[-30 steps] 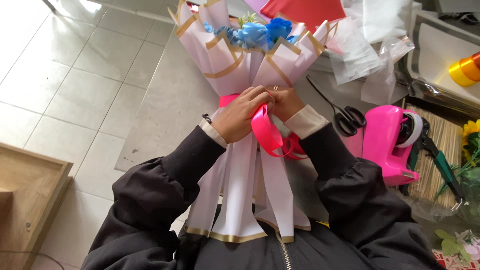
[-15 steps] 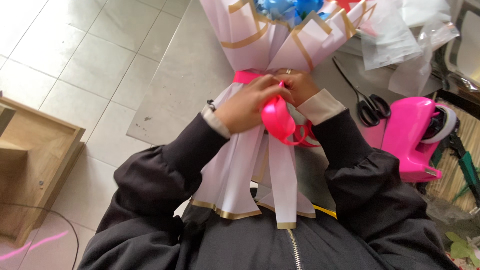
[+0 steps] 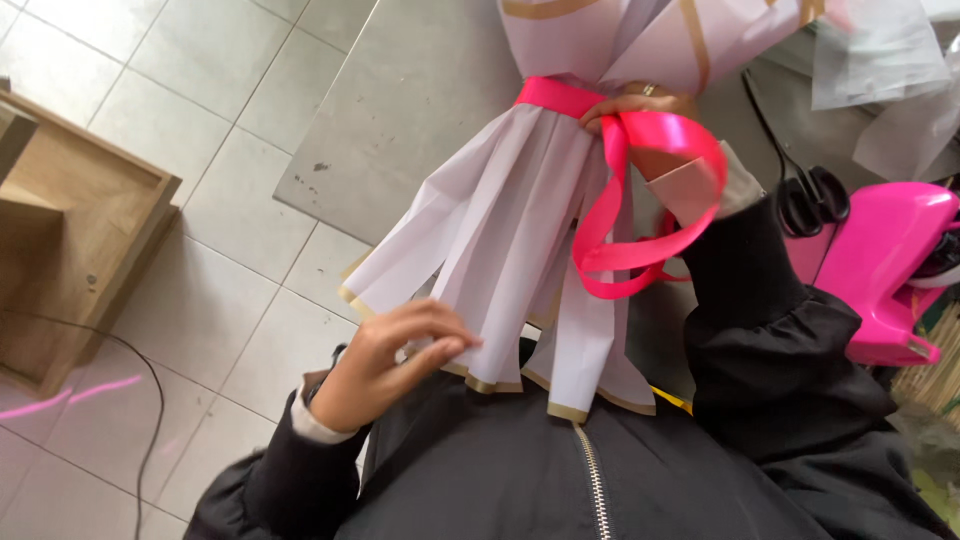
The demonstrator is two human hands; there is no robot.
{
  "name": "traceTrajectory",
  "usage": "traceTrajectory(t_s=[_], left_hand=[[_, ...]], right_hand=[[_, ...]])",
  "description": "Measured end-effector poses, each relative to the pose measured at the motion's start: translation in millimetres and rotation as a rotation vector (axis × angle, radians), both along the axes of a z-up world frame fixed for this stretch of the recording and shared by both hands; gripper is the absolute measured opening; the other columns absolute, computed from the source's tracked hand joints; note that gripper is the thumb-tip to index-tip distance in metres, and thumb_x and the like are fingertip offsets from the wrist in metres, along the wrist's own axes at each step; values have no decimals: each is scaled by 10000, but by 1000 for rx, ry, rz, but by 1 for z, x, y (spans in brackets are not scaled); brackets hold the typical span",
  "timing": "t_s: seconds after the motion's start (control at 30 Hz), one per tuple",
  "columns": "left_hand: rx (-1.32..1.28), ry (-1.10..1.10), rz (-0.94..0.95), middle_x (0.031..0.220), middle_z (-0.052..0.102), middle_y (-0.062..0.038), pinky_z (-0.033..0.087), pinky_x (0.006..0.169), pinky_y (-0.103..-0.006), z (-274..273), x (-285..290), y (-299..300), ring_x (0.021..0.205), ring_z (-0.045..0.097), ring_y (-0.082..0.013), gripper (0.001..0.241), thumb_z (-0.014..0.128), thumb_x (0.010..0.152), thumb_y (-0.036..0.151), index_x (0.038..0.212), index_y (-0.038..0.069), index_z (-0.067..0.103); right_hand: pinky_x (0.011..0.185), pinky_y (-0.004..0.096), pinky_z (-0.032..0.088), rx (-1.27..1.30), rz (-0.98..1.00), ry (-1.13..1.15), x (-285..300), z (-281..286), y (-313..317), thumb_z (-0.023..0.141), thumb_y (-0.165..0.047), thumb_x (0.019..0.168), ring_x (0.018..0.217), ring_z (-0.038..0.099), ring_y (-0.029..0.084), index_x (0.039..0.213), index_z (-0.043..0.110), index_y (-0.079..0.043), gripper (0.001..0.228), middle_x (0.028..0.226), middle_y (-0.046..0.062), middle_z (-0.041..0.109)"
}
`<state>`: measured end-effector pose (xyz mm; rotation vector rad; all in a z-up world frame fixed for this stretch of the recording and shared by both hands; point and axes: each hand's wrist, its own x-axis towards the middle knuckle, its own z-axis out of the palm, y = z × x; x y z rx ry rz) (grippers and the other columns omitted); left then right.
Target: The person ties a pink ribbon around a bouquet of blue roses, cutting the ribbon with scissors and then manipulating the ribbon by hand to form a bow.
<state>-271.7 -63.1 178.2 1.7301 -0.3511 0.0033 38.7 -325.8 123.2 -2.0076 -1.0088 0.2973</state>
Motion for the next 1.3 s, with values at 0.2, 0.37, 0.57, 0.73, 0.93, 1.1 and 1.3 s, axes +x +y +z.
traceTrajectory(t_s=[0.2,0.37,0.57,0.73,0.93,1.1,1.3], left_hand=[[-8,-48,191,1072,702,-34,526,908,-282,20,65,-46,947,655,-143,239,675,1007,312,1142,129,747],[347,-372,275,1120,559,-126,518,1012,-438,-14,120,-120,1050,606,-307,727,776,810,611,1264,49,693],[298,-532,155,1044,615,-90,474,886,-448,-25,130,-137,941,581,-311,157,601,1043,240,1040,101,675],[-160,71,-169,760,553,-31,428,668,-312,54,49,-43,697,495,-144,274,561,1069,264,924,44,636],[-510,684,127,804,680,-47,564,697,-273,-13,-10,-2,736,668,-137,174,691,983,154,859,38,651],[-329,862,331,676,710,-53,513,598,-244,-38,-24,-20,593,628,-104,181,714,928,54,765,48,637],[-23,1004,293,597,734,-34,502,602,-225,-29,-20,-15,527,609,-85,124,696,899,118,787,81,655]], right_hand=[[1061,264,525,43,19,-114,1,13,3,804,21,1007,1096,668,152,1085,792,-54,109,1089,81,758],[1119,336,612,183,50,189,3,6,-1,607,158,1006,1117,724,289,1138,700,104,170,1124,213,688],[1056,264,505,96,11,-153,2,-1,2,779,5,1011,1134,660,156,1093,774,-43,95,1068,76,762],[910,309,571,-35,-90,-324,9,-20,0,766,-13,996,972,711,197,1077,826,-96,130,1017,55,777],[885,363,549,-47,-58,-416,12,-24,0,716,36,967,940,707,256,1087,836,-58,194,1005,103,767],[902,389,570,-19,-29,-486,0,-15,1,684,114,950,958,716,291,1072,818,-5,217,1026,135,757],[841,405,567,-56,-87,-583,4,-24,1,714,42,976,908,705,297,1092,832,-49,189,1012,131,744]])
